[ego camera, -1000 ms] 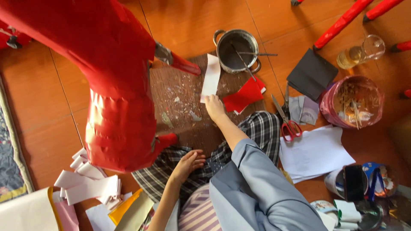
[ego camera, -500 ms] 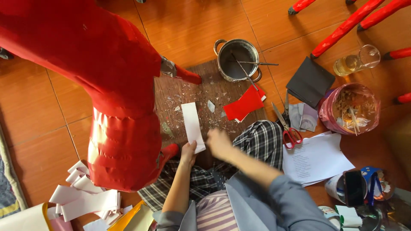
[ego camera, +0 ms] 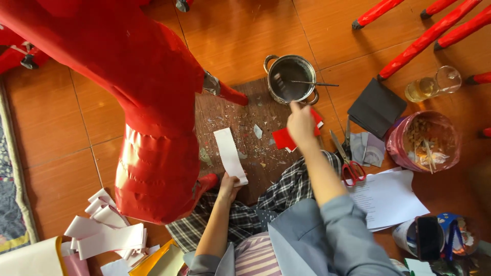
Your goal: Decorating a red animal-shaped craft frame by cutting and gluing paper strips onto it
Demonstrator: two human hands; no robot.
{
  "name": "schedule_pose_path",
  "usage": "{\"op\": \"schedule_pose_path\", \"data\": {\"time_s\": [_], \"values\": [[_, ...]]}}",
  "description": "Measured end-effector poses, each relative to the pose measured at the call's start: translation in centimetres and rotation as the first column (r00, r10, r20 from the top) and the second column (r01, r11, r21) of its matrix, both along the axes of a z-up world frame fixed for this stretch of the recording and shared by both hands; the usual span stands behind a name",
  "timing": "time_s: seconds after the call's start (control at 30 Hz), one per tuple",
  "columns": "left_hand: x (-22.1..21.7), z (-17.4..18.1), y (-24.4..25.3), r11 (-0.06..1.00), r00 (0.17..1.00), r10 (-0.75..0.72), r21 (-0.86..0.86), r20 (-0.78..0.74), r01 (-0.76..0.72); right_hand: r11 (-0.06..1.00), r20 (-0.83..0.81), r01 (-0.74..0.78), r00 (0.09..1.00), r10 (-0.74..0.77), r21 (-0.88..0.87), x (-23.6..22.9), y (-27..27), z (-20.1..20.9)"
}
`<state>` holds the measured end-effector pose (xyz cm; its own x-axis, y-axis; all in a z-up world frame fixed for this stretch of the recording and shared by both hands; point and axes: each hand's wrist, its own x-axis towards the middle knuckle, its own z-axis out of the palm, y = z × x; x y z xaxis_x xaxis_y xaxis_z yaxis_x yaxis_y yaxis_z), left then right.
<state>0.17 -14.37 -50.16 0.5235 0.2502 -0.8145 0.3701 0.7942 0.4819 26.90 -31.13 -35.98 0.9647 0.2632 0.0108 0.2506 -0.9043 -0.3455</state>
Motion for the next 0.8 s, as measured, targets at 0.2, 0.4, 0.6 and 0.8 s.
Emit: {"op": "schedule_pose_path", "data": {"time_s": [0.2, 0.4, 0.6, 0.8], "values": [[-0.7, -3.7, 0.2, 0.997, 0.996, 0.069, -0.039, -0.048, -0.071, 0.555, -0.553, 0.453, 0.833, 0.015, 0.698, -3.2, 1.6, -5.8], [-0.5, -2.9, -0.2, 0.998, 0.997, 0.051, 0.032, -0.063, -0.049, 0.229, -0.775, 0.741, 0.589, 0.23, 0.631, -3.1, 1.1, -6.3], [-0.2, -7.4, -0.6, 0.993, 0.991, 0.116, 0.027, -0.061, -0.115, 0.376, -0.676, 0.569, 0.676, 0.291, 0.731, -10.9, -1.0, -3.6], [-0.3, -6.3, -0.6, 0.994, 0.992, 0.109, -0.019, -0.064, -0.11, 0.909, -0.371, -0.286, 0.843, 0.389, 0.303, -16.0, 2.9, -0.8]]}}
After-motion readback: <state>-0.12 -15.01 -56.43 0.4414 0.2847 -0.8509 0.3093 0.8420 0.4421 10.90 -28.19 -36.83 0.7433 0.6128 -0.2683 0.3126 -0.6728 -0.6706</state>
